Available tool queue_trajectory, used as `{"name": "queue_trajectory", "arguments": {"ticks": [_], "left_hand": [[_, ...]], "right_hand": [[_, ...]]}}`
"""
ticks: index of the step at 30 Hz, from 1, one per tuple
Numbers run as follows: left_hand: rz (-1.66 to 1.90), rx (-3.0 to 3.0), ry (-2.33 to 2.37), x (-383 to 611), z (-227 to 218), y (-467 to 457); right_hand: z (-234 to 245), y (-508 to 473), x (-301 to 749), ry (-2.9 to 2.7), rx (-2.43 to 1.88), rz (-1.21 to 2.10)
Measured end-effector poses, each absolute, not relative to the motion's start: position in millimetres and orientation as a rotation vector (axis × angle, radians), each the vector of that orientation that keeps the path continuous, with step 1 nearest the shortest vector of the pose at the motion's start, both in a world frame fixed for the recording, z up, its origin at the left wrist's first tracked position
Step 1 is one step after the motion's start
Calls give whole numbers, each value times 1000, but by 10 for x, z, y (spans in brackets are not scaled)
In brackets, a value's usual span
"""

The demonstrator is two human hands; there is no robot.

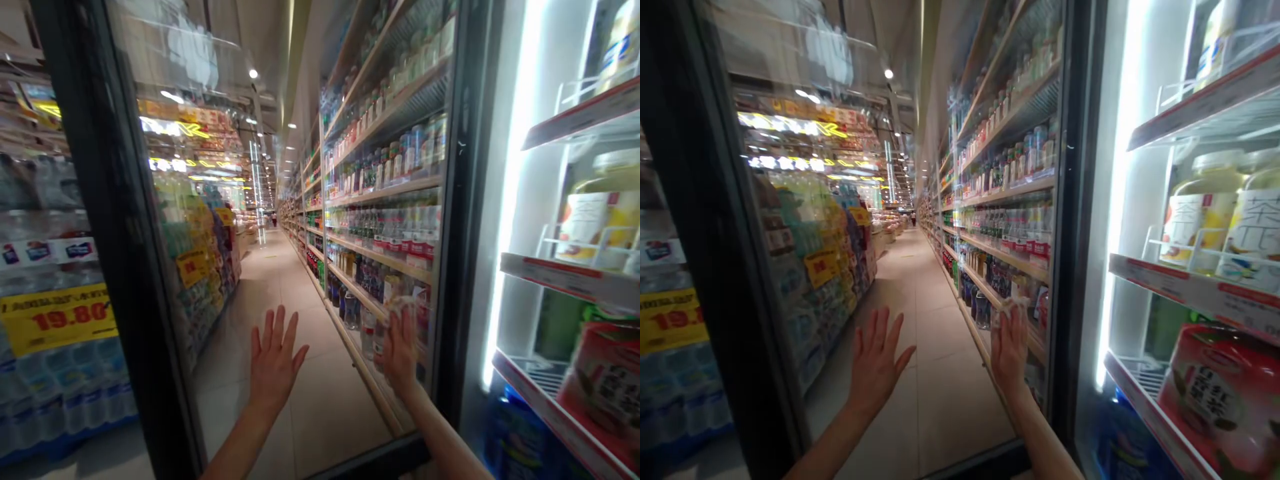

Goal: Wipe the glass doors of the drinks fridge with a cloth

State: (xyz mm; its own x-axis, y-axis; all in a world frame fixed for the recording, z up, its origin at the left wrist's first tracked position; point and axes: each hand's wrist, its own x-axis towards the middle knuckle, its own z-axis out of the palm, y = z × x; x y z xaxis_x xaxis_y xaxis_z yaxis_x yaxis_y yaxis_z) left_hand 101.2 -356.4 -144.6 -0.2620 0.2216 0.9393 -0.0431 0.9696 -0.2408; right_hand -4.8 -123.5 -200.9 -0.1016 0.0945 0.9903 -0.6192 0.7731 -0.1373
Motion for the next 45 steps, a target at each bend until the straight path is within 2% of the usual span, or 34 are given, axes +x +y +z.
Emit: {"name": "queue_trajectory", "arguments": {"ticks": [3, 9, 17, 24, 28, 31, 34, 39, 41, 45], "left_hand": [[250, -124, -1800, 999, -1496, -3521], [277, -121, -1803, 1002, -1506, -3521], [261, -118, -1809, 1004, -1549, -3514], [273, -133, -1815, 1027, -1566, -3529], [305, -137, -1824, 1036, -1573, -3570], [305, -148, -1817, 1037, -1597, -3578], [279, -162, -1806, 1050, -1604, -3547], [289, -244, -1740, 1039, -1389, -3431], [303, -247, -1725, 989, -1237, -3398], [310, -194, -1742, 882, -1043, -3404]], "right_hand": [[-2025, -1339, 41, -1620, 440, 667], [-2246, -1815, 358, -1653, 910, 464], [-2505, -1180, 41, -1712, 431, 668], [-2622, -1780, 425, -1688, 965, 439], [-2730, -1308, 172, -1694, 804, 437], [-2650, -896, -90, -1709, 512, 595], [-2468, -891, -137, -1659, 370, 735], [-2319, -1284, 60, -1704, 838, 519], [-2252, -1232, 15, -1677, 867, 493], [-1920, -904, -264, -1541, 356, 772]]}}
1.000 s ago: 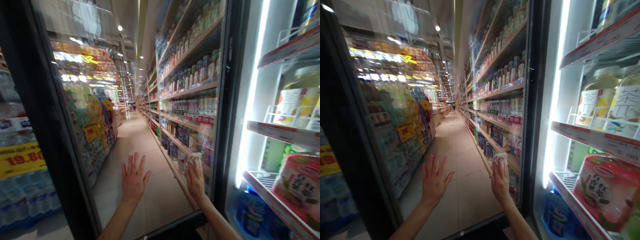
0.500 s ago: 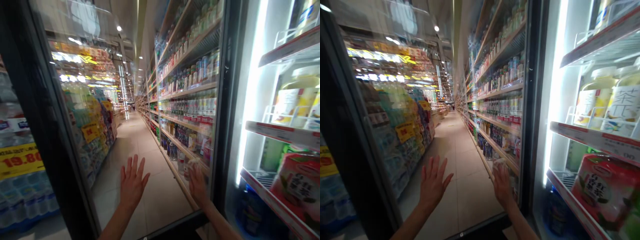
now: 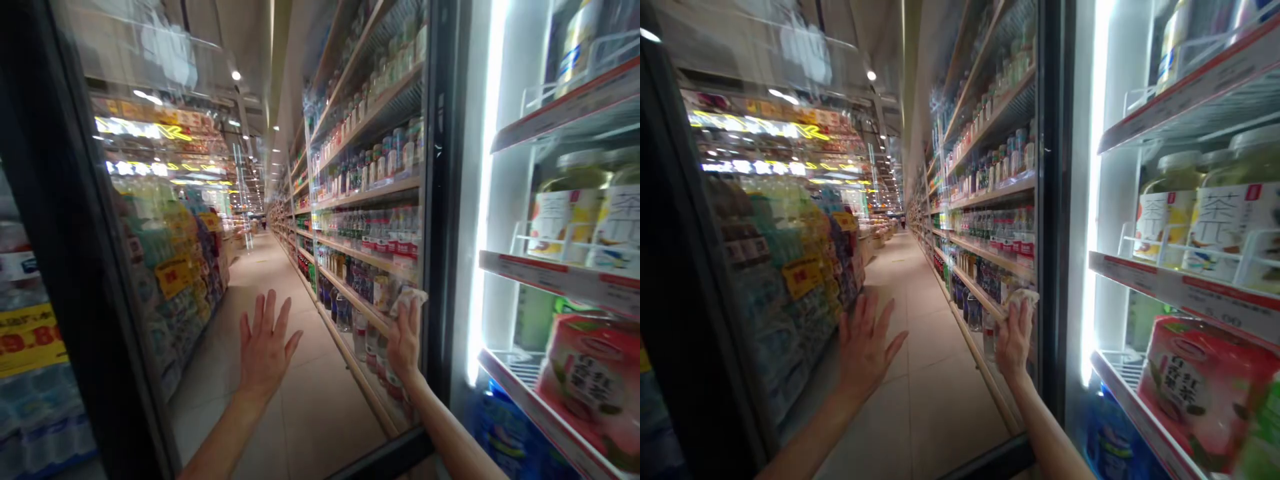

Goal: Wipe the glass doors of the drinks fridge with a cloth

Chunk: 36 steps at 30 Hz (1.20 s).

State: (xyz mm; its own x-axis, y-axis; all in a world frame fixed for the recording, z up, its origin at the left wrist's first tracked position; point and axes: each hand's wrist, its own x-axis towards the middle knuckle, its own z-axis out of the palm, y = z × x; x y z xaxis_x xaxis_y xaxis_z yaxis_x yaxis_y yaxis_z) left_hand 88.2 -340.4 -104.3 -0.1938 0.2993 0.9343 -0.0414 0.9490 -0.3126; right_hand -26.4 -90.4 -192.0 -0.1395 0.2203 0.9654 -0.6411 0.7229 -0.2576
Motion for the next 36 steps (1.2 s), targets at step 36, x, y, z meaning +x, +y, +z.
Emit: {"name": "queue_trajectory", "arguments": {"ticks": [36], "left_hand": [[321, -231, -1761, 729, -616, -3227]], "right_hand": [[-939, -1198, -235, -1502, 789, 421]]}}
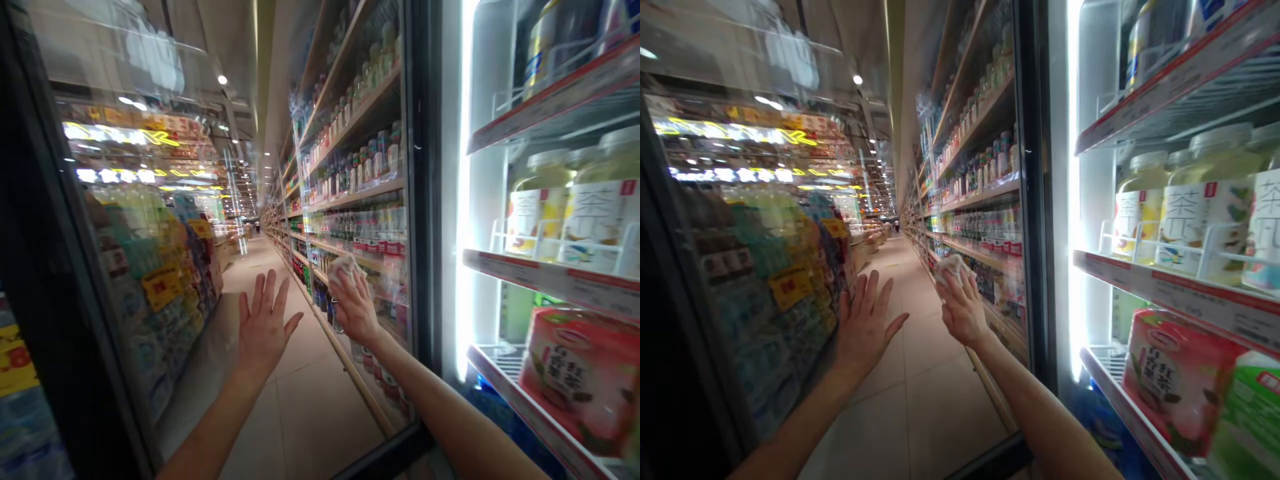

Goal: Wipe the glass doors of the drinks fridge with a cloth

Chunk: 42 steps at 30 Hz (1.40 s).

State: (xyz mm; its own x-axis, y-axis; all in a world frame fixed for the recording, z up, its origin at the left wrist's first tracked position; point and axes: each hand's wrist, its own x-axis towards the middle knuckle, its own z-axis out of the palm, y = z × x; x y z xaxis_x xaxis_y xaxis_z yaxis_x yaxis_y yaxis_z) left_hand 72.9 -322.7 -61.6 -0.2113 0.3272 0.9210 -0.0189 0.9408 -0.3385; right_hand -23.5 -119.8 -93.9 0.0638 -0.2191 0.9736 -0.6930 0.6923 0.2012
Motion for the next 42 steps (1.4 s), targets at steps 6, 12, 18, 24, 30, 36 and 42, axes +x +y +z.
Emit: {"name": "queue_trajectory", "arguments": {"ticks": [6, 12, 18, 24, 30, 36, 42], "left_hand": [[318, -245, -1753, 735, -605, -3233], [246, -260, -1760, 703, -628, -3247], [281, -295, -1736, 764, -600, -3282], [282, -262, -1685, 758, -300, -3305], [242, -231, -1748, 704, -145, -3327], [266, -217, -1740, 716, -182, -3312], [269, -244, -1715, 704, -180, -3327]], "right_hand": [[-847, -773, -457, -1411, 454, 601], [-675, -991, -398, -1442, 593, 576], [-576, -853, -458, -1411, 617, 527], [-135, -1052, -462, -1341, 430, 681], [-322, -1362, -207, -1440, 907, 326], [37, -910, -518, -1347, 383, 707], [83, -1542, -193, -1409, 798, 383]]}}
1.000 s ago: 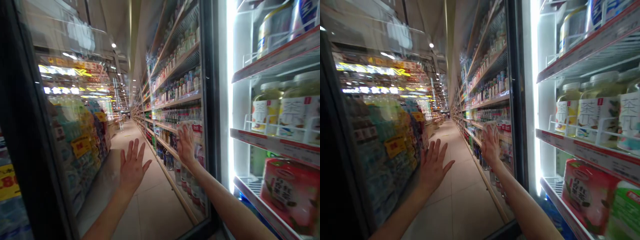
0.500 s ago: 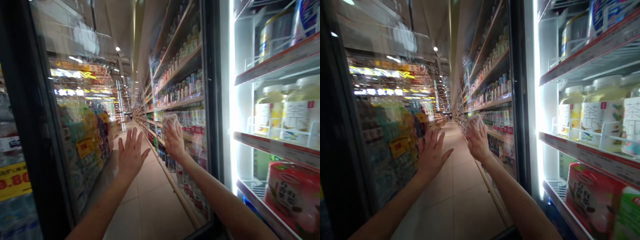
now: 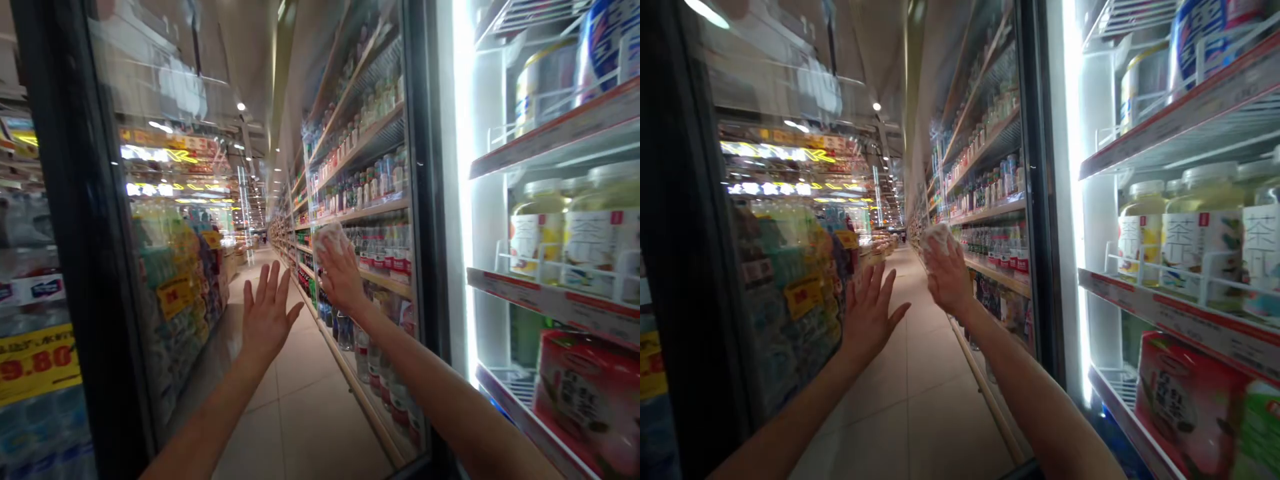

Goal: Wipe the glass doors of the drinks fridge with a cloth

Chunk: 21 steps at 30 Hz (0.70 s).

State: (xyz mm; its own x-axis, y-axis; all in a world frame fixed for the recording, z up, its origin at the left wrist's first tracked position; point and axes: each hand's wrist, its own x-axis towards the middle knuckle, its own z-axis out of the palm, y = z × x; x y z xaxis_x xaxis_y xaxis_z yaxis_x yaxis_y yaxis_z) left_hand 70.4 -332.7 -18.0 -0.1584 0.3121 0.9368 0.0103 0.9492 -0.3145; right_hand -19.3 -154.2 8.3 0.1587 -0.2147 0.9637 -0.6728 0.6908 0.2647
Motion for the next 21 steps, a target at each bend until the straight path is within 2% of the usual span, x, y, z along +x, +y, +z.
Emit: {"name": "queue_trajectory", "arguments": {"ticks": [3, 9, 12, 17, 21], "left_hand": [[288, -244, -1705, 749, -135, -3384], [237, -158, -1683, 828, 73, -3546], [202, -170, -1708, 818, 125, -3577], [234, -177, -1708, 846, 112, -3629], [298, -155, -1720, 916, 67, -3706]], "right_hand": [[-18, -1466, -185, -1420, 886, 290], [312, -1023, -511, -1331, 376, 703], [414, -1383, -353, -1342, 521, 619], [253, -1884, -41, -1390, 984, 259], [336, -1415, -299, -1394, 696, 484]]}}
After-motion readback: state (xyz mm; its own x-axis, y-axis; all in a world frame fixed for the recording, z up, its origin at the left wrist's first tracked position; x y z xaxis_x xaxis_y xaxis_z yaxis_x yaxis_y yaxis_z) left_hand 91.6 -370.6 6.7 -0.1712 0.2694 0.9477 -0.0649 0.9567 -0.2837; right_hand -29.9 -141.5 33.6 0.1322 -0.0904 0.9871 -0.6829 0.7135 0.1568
